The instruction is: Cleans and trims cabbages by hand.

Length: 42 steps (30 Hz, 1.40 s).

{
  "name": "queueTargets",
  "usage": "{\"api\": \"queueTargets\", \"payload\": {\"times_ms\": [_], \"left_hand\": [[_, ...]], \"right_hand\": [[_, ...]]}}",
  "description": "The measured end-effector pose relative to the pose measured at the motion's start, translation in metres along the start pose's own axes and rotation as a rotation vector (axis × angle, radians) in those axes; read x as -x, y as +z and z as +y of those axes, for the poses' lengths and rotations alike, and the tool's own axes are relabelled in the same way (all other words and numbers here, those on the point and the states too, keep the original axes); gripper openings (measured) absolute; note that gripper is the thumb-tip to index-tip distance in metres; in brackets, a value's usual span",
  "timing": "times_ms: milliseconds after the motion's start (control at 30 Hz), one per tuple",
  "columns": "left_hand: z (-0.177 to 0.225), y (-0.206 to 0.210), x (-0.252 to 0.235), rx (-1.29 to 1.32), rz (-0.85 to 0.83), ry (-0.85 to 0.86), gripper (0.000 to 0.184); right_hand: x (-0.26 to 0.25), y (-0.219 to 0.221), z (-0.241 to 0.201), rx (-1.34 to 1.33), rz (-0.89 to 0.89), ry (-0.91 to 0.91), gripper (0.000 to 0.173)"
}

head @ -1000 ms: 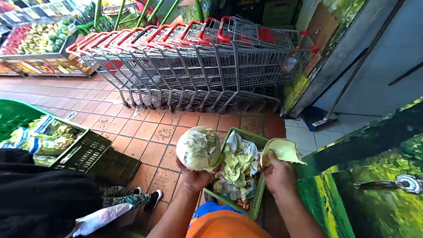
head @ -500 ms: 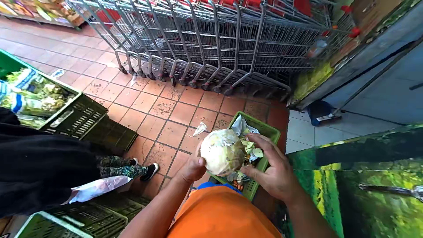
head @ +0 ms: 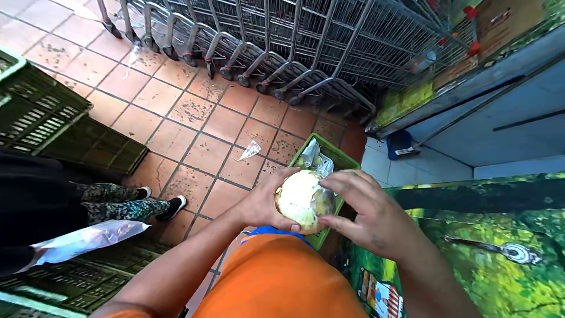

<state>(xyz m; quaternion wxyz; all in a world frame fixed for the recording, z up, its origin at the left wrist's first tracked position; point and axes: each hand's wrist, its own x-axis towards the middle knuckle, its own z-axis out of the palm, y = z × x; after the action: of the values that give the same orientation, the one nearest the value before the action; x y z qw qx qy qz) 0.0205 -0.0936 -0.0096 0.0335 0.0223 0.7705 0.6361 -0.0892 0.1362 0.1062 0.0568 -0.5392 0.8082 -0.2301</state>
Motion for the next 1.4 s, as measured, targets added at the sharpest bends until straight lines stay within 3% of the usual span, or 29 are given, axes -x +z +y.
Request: {"api": "queueTargets", "payload": {"times_ms": [133, 333, 400, 500, 567, 733, 900, 1000, 1167, 1400], "left_hand": [[-0.009, -0.006, 0.003, 0.05, 0.048, -0.022, 0.123], [-0.016, -0.007, 0.011, 0.308, 0.217, -0.115, 0.116], [-0.015, -0.006, 0.012, 0.382, 0.278, -0.17, 0.12], [-0.014, -0.001, 0.013, 0.588, 0.309, -0.143, 0.131], [-0.008, 0.001, 0.011, 0.786, 0.268, -0.032, 0.133], [0.02, -0.011, 0.004, 0.93, 0.237, 0.078, 0.111], [0.019, -0.001, -0.014, 1.008, 0.353, -0.009, 0.104], [0.014, 0.009, -0.02, 1.06, 0.461, -0.093, 0.101], [0.01, 0.025, -0.022, 0.967, 0.583, -0.158, 0.112], [0.014, 0.037, -0.024, 0.748, 0.682, -0.125, 0.117]], "right_hand": [[-0.006, 0.004, -0.005, -0.028, 0.003, 0.089, 0.054], [0.025, 0.059, -0.02, -0.537, 0.387, 0.699, 0.077], [0.031, 0.077, -0.036, -0.655, 0.345, 0.781, 0.08], [0.03, 0.091, -0.053, -0.764, 0.237, 0.773, 0.082], [0.023, 0.091, -0.055, -0.762, 0.294, 0.735, 0.089], [0.005, 0.085, -0.05, -0.804, 0.421, 0.693, 0.096], [-0.008, 0.082, -0.035, -0.679, 0.354, 0.717, 0.109], [-0.014, 0.078, -0.035, -0.42, 0.351, 0.754, 0.1], [-0.016, 0.084, -0.041, 0.021, 0.495, 0.55, 0.054], [-0.015, 0.087, -0.039, 0.128, 0.516, 0.535, 0.042]]}}
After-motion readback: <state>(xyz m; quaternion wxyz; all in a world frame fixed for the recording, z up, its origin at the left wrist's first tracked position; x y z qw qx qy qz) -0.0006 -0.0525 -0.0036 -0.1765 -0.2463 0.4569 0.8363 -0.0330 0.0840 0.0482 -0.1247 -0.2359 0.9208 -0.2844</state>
